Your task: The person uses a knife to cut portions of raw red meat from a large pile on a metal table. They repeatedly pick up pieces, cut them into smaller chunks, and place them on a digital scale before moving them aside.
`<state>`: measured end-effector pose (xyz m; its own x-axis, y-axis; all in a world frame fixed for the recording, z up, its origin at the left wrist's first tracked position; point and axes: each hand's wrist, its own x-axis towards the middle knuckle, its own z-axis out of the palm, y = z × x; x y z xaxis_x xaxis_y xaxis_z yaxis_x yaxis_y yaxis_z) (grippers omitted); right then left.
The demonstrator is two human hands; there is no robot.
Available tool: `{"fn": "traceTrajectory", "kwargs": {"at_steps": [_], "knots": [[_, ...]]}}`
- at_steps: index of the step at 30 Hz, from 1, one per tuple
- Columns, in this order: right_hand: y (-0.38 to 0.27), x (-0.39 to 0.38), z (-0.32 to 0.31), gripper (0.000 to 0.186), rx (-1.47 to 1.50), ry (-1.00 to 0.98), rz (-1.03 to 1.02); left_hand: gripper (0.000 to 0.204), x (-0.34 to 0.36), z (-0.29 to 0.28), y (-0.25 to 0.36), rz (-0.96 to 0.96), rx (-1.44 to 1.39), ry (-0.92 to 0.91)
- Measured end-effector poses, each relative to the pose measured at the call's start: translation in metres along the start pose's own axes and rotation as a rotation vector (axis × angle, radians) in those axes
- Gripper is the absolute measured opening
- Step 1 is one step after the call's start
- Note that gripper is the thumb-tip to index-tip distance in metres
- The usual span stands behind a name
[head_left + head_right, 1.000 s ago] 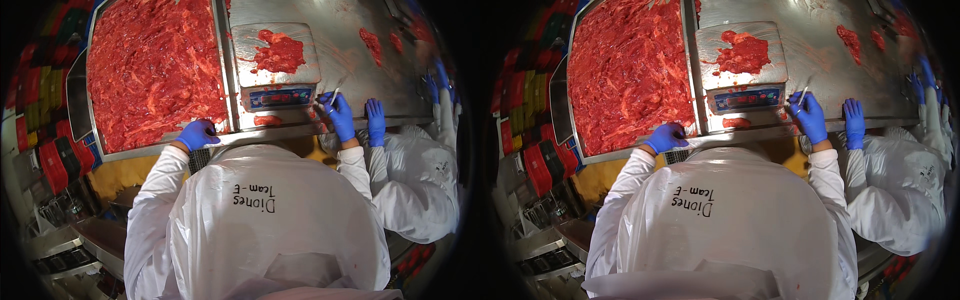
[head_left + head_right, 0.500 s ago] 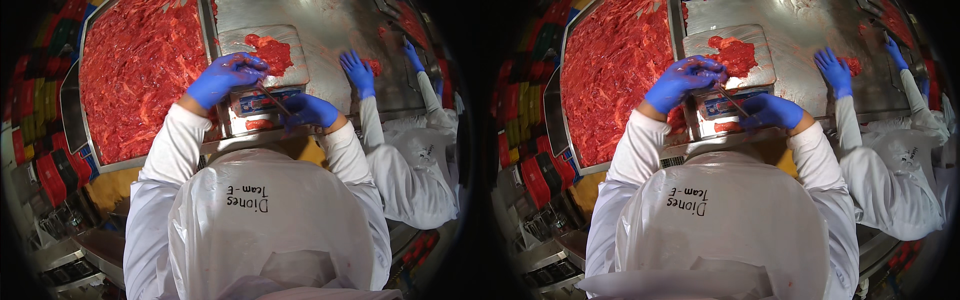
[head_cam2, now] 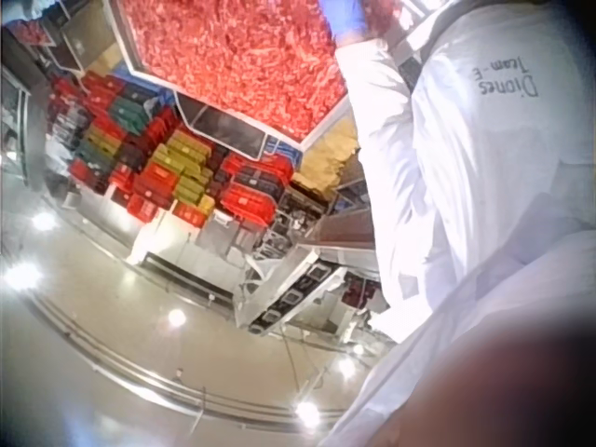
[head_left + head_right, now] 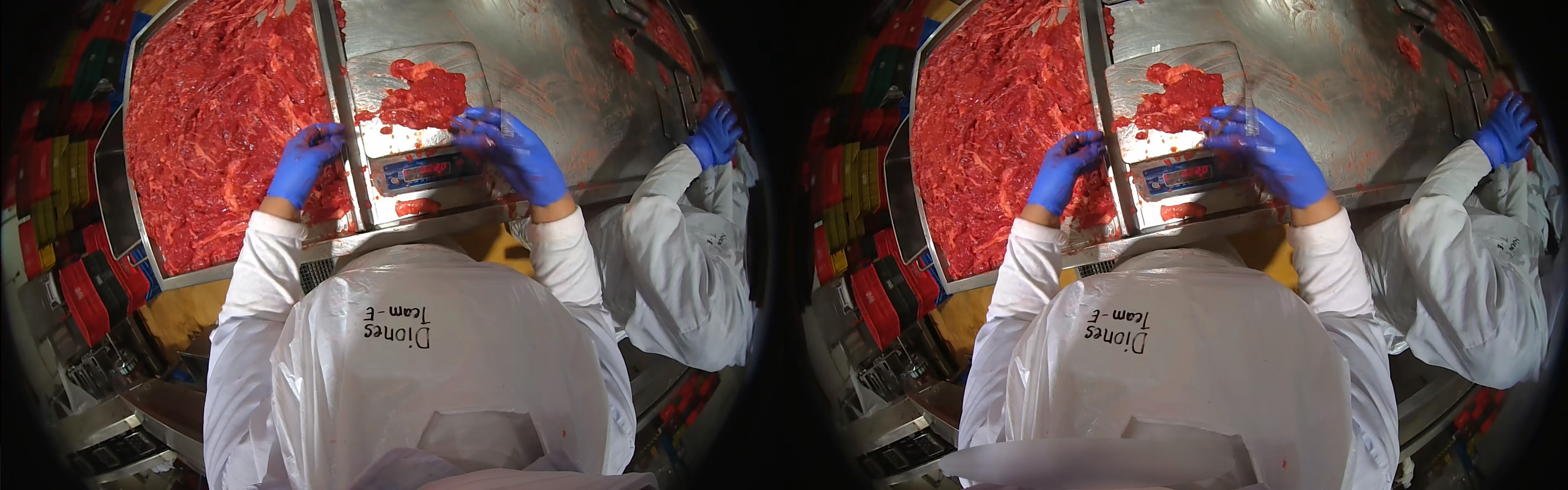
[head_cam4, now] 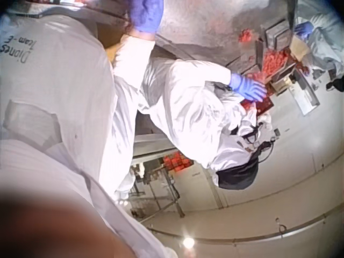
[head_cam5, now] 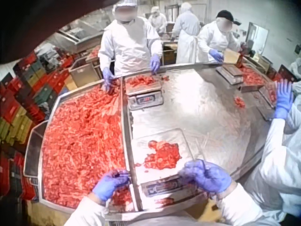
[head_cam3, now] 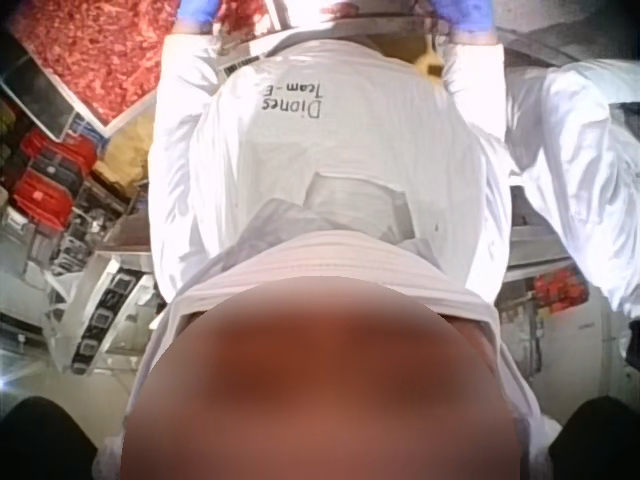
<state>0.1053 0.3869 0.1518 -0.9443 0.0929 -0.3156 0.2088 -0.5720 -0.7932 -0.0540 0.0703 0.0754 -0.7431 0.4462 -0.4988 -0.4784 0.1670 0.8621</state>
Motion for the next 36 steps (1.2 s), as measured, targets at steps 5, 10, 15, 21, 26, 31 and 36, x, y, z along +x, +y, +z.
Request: {"fn": "traceTrajectory", "kwargs": {"at_steps": [5, 10, 15, 21, 26, 31, 36], "knots": [[0.013, 0.013, -0.024, 0.025, -0.264, 0.158, -0.145, 0.061, 0.016, -0.008, -0.026, 0.459, 0.458, 0.341], [0.021, 0.012, -0.035, 0.027, -0.351, 0.091, 0.016, 0.09, 0.001, 0.054, -0.033, 0.57, 1.11, 0.47], [0.044, 0.078, -0.012, 0.032, -0.26, 0.008, -0.019, 0.096, 0.016, 0.118, -0.011, 0.833, 0.577, -0.198], [0.037, 0.029, -0.015, 0.024, -0.093, -0.061, 0.102, 0.051, 0.008, -0.003, 0.003, 0.362, 0.437, 0.096], [0.066, -0.003, -0.003, 0.028, -0.614, -0.364, 0.247, 0.017, -0.049, -0.016, -0.106, 0.347, 1.258, 0.075], [0.05, -0.003, 0.021, 0.026, -0.726, -0.304, 0.265, 0.019, -0.059, -0.017, -0.047, 0.122, 0.845, 0.026], [0.066, 0.006, -0.016, 0.03, -0.459, -0.257, 0.021, 0.023, -0.05, 0.009, 0.052, 0.288, 0.63, -0.149]]}}
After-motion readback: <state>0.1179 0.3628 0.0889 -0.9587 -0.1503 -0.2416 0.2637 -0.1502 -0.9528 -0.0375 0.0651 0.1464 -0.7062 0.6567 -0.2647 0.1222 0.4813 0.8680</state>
